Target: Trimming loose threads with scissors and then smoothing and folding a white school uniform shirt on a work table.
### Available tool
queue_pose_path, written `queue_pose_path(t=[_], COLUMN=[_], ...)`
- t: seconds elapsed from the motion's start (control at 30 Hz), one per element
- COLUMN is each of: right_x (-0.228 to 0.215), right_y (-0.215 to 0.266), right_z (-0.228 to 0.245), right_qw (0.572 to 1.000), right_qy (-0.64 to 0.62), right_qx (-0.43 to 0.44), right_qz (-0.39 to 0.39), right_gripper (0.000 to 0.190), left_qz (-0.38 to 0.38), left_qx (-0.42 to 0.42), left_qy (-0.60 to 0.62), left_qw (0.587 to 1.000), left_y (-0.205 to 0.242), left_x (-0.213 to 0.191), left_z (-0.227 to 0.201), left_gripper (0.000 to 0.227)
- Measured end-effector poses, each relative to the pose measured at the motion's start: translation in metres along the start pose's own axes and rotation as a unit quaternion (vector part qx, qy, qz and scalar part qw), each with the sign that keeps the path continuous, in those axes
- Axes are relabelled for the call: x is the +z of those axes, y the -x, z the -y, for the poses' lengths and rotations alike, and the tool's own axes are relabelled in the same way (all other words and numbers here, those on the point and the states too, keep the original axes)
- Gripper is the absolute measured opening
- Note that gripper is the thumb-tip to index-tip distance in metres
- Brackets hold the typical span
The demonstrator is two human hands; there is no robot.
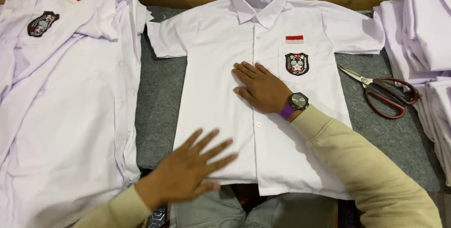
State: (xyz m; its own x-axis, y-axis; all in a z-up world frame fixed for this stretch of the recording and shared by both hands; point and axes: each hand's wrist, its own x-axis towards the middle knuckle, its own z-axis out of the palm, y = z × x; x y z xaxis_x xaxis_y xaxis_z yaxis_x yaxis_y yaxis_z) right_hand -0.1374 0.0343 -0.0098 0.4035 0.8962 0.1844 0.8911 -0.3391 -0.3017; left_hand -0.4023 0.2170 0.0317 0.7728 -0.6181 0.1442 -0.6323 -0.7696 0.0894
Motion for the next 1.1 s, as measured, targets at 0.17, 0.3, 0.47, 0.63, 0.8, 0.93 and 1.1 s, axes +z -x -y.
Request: queue_pose_path(t=[0.17,0.3,0.47,0.63,0.8,0.93,1.1], right_x=[-0.002,0.005,0.006,0.001,0.004,0.003,-0.025], right_y=[0.000,0.000,0.000,-0.002,-0.001,-0.001,-0.004], right_z=[0.002,-0.002,-0.001,-0.003,-0.003,-0.005,0.014], right_qw=[1.000,1.000,1.000,1.000,1.000,1.000,0.995], right_qy=[-0.009,0.004,-0.006,-0.011,-0.009,-0.014,-0.018], right_qx=[0.011,0.009,0.025,0.016,0.019,0.004,0.062], right_qz=[0.014,-0.001,0.010,0.007,0.003,0.003,0.079], right_gripper=[0.062,0.062,0.062,0.061,0.060,0.062,0.060], left_qz=[0.029,-0.032,-0.040,0.219,-0.138,-0.017,0.078], left_qx=[0.148,-0.004,-0.130,0.025,0.045,-0.072,0.077], left_qy=[0.169,0.135,-0.107,0.120,0.086,-0.028,0.292], left_qw=[0.974,0.990,0.985,0.968,0.986,0.997,0.950], left_y=[0.050,-0.001,-0.032,-0.040,-0.072,-0.066,-0.067], left_x=[0.012,-0.048,0.037,0.052,0.011,0.023,-0.044], left_z=[-0.034,-0.029,0.014,-0.049,-0.013,0.004,-0.023], left_gripper=[0.030,0.055,0.076,0.078,0.036,0.073,0.062])
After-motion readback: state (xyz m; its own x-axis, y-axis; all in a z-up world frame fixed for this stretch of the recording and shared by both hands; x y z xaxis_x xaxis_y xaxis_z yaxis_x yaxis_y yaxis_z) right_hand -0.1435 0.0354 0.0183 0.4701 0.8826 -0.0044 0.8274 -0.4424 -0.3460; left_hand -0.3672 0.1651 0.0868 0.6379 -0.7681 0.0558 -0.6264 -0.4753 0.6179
